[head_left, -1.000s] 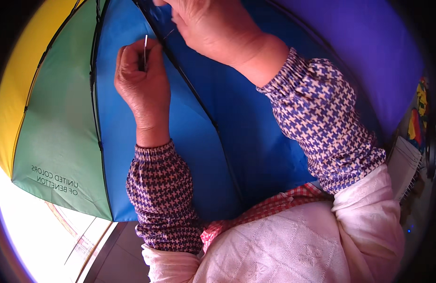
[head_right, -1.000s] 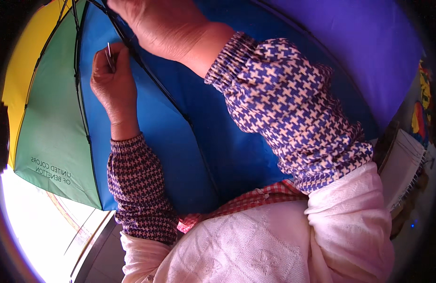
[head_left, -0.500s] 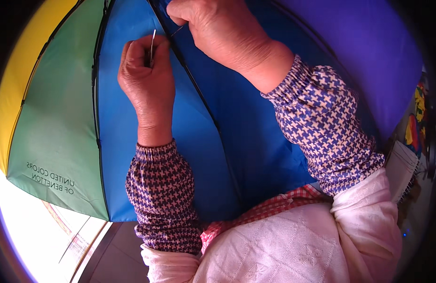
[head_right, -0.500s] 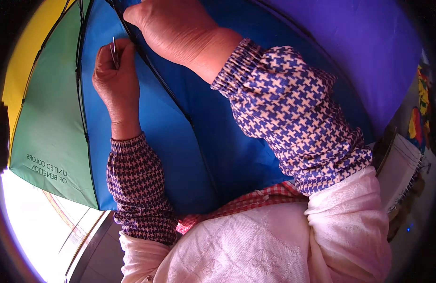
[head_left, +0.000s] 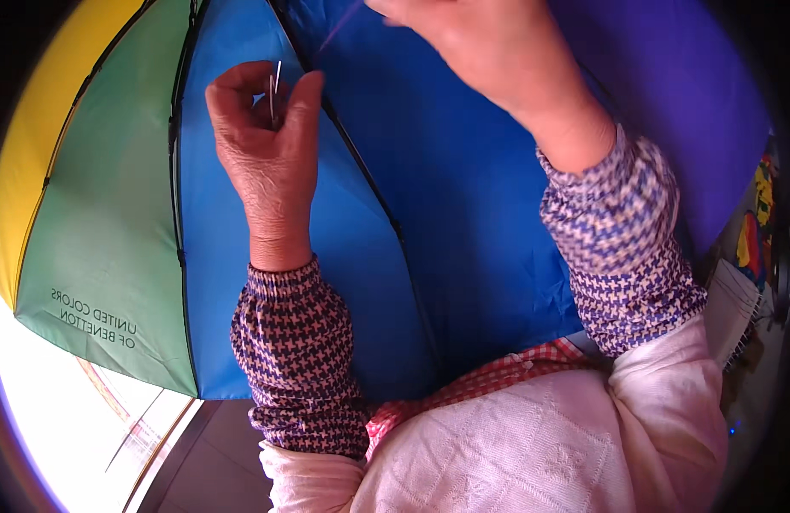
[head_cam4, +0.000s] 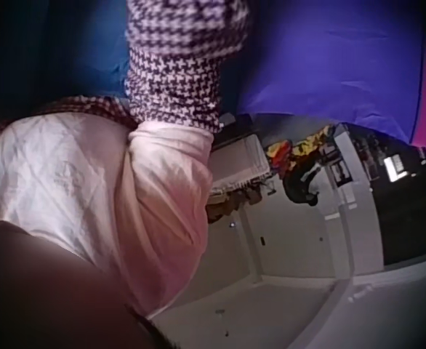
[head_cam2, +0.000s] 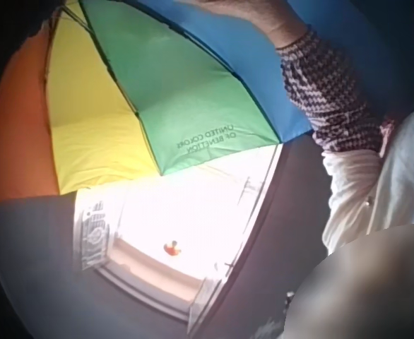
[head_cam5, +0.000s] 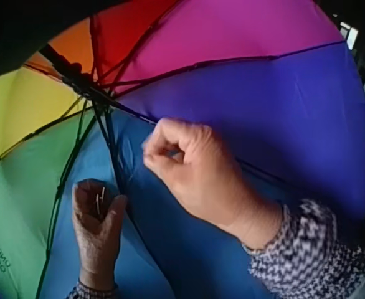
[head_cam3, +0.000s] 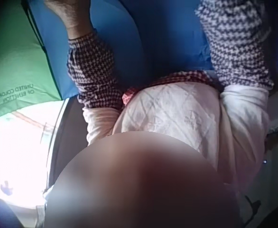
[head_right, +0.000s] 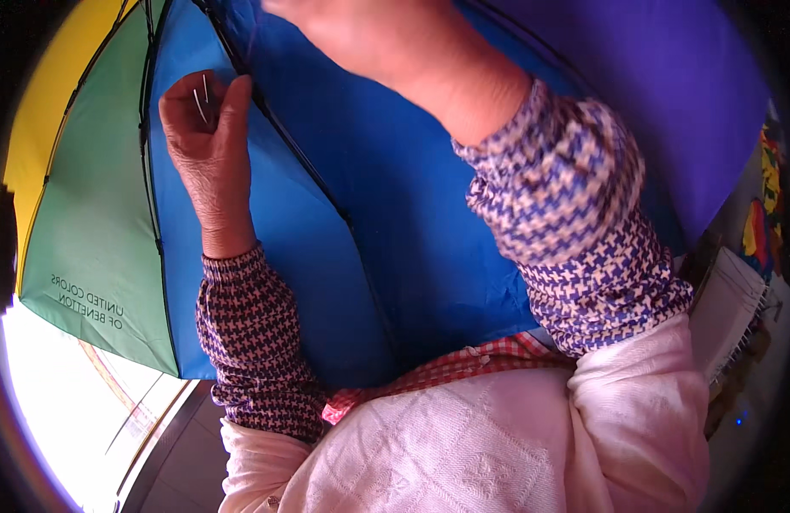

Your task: Sewing the fabric onto the metal frame of a multi-colored umbrella.

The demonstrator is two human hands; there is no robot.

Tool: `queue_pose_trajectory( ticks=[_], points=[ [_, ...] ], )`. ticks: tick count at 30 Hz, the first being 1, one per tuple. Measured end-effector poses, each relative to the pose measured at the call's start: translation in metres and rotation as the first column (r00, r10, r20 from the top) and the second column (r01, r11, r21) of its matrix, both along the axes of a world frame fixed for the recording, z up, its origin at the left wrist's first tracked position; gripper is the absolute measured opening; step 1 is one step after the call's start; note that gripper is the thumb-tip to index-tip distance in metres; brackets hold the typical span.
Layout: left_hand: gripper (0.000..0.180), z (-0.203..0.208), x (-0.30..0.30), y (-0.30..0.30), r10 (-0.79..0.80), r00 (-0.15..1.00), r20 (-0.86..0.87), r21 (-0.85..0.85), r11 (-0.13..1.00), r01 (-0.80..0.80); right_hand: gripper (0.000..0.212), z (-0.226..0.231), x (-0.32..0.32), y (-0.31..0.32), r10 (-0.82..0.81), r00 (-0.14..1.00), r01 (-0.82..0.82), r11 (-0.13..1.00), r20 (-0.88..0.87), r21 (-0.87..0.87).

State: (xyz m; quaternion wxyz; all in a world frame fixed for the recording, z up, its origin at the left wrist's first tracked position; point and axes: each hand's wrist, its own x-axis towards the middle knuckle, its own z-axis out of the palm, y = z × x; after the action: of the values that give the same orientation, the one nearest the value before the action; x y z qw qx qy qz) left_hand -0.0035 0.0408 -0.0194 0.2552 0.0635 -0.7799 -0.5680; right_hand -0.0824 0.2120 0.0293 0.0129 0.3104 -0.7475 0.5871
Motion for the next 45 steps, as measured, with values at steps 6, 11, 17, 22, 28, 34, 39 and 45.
queue_pose_trajectory(
  ticks=[6,11,17,22,28,34,39,45],
  points=[
    [0.041,0.000,-0.005,0.004,0.021,0.999,0.045,-0.003,1.000,-0.021,0.013,0.008,-0.001,0.000,0.393,0.698,0.098,0.776,0.598,-0.624],
    [0.035,-0.001,-0.003,0.006,0.008,0.998,-0.055,0.003,1.000,-0.008,0.009,0.023,-0.003,0.018,0.296,0.667,0.020,0.910,0.684,-0.413],
    [0.021,0.003,-0.009,0.004,-0.035,0.988,-0.153,-0.517,0.855,-0.050,0.005,0.015,-0.006,0.022,0.469,0.661,-0.179,0.857,0.586,-0.484],
    [0.005,0.023,-0.001,0.004,-0.069,0.997,-0.042,-0.203,0.977,0.060,0.009,-0.022,0.009,0.008,0.170,0.915,-0.138,0.984,-0.366,0.113],
    [0.008,0.047,0.003,0.004,-0.103,0.950,0.294,0.232,0.972,0.034,0.011,-0.053,0.025,-0.034,-0.117,0.802,0.274,0.943,-0.586,0.187],
    [0.009,0.038,-0.004,0.009,-0.051,0.965,0.257,0.437,0.897,-0.069,0.015,-0.054,0.023,-0.047,-0.223,0.823,0.299,0.952,-0.522,0.064],
    [0.009,0.035,-0.001,0.010,0.007,0.962,0.272,0.431,0.893,-0.128,0.018,-0.059,0.022,-0.044,-0.171,0.860,0.262,0.956,-0.480,0.130],
    [0.010,0.035,-0.001,0.003,0.010,0.959,0.284,0.448,0.883,-0.141,0.018,-0.062,0.023,-0.039,-0.128,0.888,0.208,0.968,-0.441,0.138]
  ],
)
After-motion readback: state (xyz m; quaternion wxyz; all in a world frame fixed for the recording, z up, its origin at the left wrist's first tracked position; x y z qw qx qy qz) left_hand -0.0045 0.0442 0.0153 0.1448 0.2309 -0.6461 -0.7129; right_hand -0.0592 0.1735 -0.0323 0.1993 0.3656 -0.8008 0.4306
